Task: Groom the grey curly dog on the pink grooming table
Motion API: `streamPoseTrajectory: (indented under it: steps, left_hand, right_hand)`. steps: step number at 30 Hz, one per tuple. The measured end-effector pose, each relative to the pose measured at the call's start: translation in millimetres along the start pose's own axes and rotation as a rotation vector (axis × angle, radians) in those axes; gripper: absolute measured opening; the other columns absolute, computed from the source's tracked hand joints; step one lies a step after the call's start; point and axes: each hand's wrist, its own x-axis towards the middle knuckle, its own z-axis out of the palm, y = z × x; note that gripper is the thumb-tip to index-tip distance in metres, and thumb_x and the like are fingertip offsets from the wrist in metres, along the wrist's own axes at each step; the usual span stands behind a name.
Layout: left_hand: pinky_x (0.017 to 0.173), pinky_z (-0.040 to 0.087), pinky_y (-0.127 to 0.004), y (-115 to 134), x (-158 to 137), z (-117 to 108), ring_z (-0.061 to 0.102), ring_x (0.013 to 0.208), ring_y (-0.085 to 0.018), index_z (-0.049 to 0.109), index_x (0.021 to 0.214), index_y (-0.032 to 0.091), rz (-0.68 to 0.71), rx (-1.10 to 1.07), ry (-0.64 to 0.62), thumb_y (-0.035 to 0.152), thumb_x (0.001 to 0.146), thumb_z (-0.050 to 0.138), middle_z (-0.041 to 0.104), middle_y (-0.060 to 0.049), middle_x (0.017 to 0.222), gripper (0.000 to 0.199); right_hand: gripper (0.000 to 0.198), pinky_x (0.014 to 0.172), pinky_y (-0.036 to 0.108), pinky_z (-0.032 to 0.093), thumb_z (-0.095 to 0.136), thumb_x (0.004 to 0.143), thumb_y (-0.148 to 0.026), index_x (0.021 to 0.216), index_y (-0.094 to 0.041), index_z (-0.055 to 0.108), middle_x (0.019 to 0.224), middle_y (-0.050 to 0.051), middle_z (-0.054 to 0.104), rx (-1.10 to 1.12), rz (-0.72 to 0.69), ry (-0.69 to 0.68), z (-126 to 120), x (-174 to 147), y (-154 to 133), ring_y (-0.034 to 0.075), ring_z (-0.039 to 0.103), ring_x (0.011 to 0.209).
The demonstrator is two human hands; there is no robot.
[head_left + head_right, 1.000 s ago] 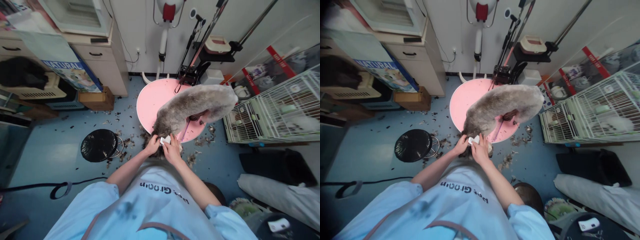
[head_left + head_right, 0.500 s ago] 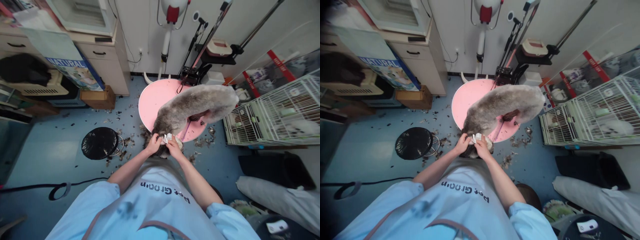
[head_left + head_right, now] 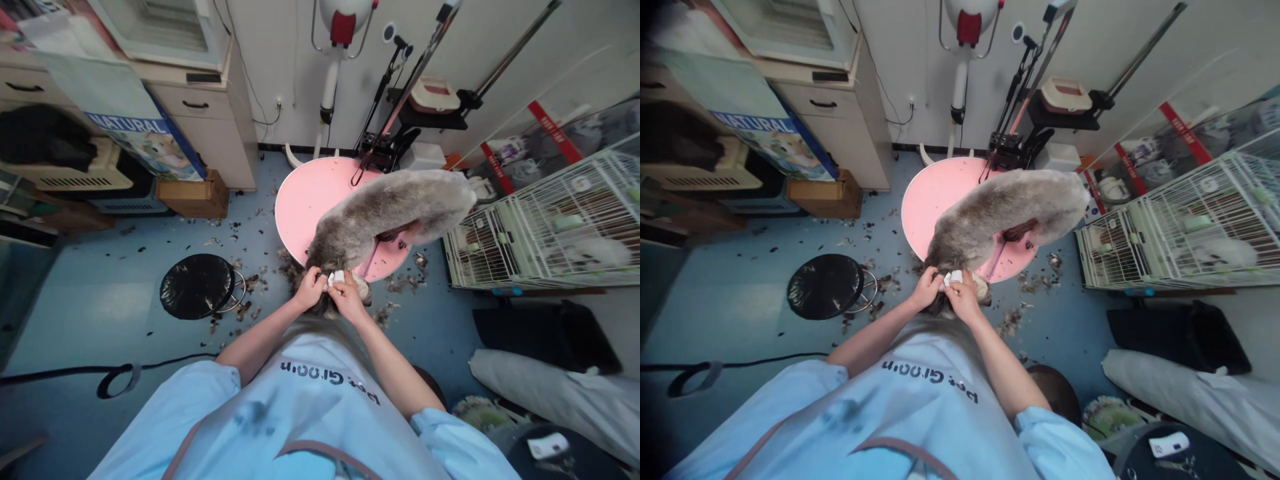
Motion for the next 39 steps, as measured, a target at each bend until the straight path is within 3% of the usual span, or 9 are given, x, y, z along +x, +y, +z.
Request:
streamPoseTrajectory:
  steps: [8,12,15,19,22,25,29,34,39]
  left_hand:
    - [0.076,0.041,-0.025,-6,-6,5,0.05,0.077,-0.013,0.05,0.088,0.016,-0.013,-0.052,0.012,0.026,0.084,0.047,0.053,-0.001,0.081,0.011]
    - [0.071,0.04,-0.024,-5,-4,2,0.047,0.073,-0.012,0.05,0.087,0.017,0.018,-0.014,0.015,0.024,0.083,0.048,0.051,0.001,0.077,0.008]
    - [0.071,0.04,-0.023,-6,-2,0,0.047,0.072,-0.012,0.05,0.086,0.017,0.008,0.0,0.028,0.023,0.082,0.049,0.051,0.001,0.077,0.008]
    - [0.073,0.042,-0.024,-5,2,1,0.052,0.075,-0.012,0.054,0.086,0.015,-0.056,-0.034,0.015,0.025,0.079,0.055,0.056,0.0,0.079,0.012]
    - [0.074,0.044,-0.026,-1,5,-1,0.056,0.078,-0.014,0.056,0.088,0.014,-0.138,-0.087,-0.013,0.029,0.077,0.06,0.061,-0.003,0.082,0.019]
    - [0.075,0.044,-0.027,2,8,-7,0.057,0.079,-0.015,0.056,0.087,0.013,-0.133,-0.082,-0.022,0.027,0.079,0.058,0.062,-0.004,0.083,0.016]
    - [0.076,0.043,-0.026,2,9,-14,0.053,0.079,-0.013,0.055,0.086,0.014,-0.057,-0.041,0.026,0.026,0.08,0.055,0.059,-0.002,0.082,0.013]
    - [0.069,0.039,-0.024,9,13,-15,0.045,0.07,-0.011,0.049,0.079,0.016,-0.027,-0.006,0.022,0.025,0.078,0.055,0.049,0.003,0.072,0.011]
    - [0.068,0.037,-0.024,15,15,-13,0.044,0.069,-0.011,0.048,0.078,0.016,-0.038,-0.002,-0.013,0.024,0.077,0.055,0.048,0.003,0.07,0.01]
  right_hand:
    - [0.037,0.108,0.045,0.031,0.048,0.089,-0.042,0.07,-0.018,0.068,0.135,0.013,0.053,0.122,-0.019,0.035,-12,-17,16,0.027,0.045,0.126]
    - [0.03,0.114,0.054,0.015,0.047,0.091,-0.036,0.099,-0.023,0.072,0.15,0.008,0.037,-0.031,0.0,0.06,1,-17,4,0.029,0.02,0.144]
    - [0.025,0.114,0.057,0.01,0.054,0.086,-0.031,0.1,-0.022,0.073,0.151,0.01,0.035,-0.126,-0.013,0.073,10,-14,0,0.032,0.013,0.145]
    - [0.025,0.11,0.05,0.028,0.054,0.084,-0.035,0.081,-0.018,0.071,0.133,0.014,0.053,0.013,-0.072,0.084,-2,-13,11,0.03,0.04,0.131]
    - [0.035,0.103,0.046,0.038,0.043,0.088,-0.037,0.074,-0.017,0.067,0.117,0.014,0.061,0.112,-0.003,0.234,-17,-15,10,0.027,0.052,0.116]
    - [0.033,0.111,0.047,0.027,0.041,0.09,-0.032,0.092,-0.018,0.071,0.139,0.012,0.049,-0.013,-0.069,0.259,-21,-14,-7,0.028,0.036,0.134]
    - [0.028,0.116,0.055,0.011,0.049,0.086,-0.026,0.103,-0.02,0.071,0.158,0.006,0.022,-0.339,-0.182,0.005,-13,-5,-35,0.032,0.007,0.147]
    - [0.025,0.115,0.058,0.003,0.054,0.083,-0.018,0.102,-0.016,0.071,0.159,0.01,0.02,-0.598,-0.219,-0.001,-6,5,-49,0.033,0.005,0.147]
    - [0.027,0.113,0.06,0.001,0.05,0.085,-0.012,0.1,-0.015,0.071,0.153,0.014,0.033,-0.555,-0.218,-0.05,-21,12,-53,0.035,0.011,0.145]
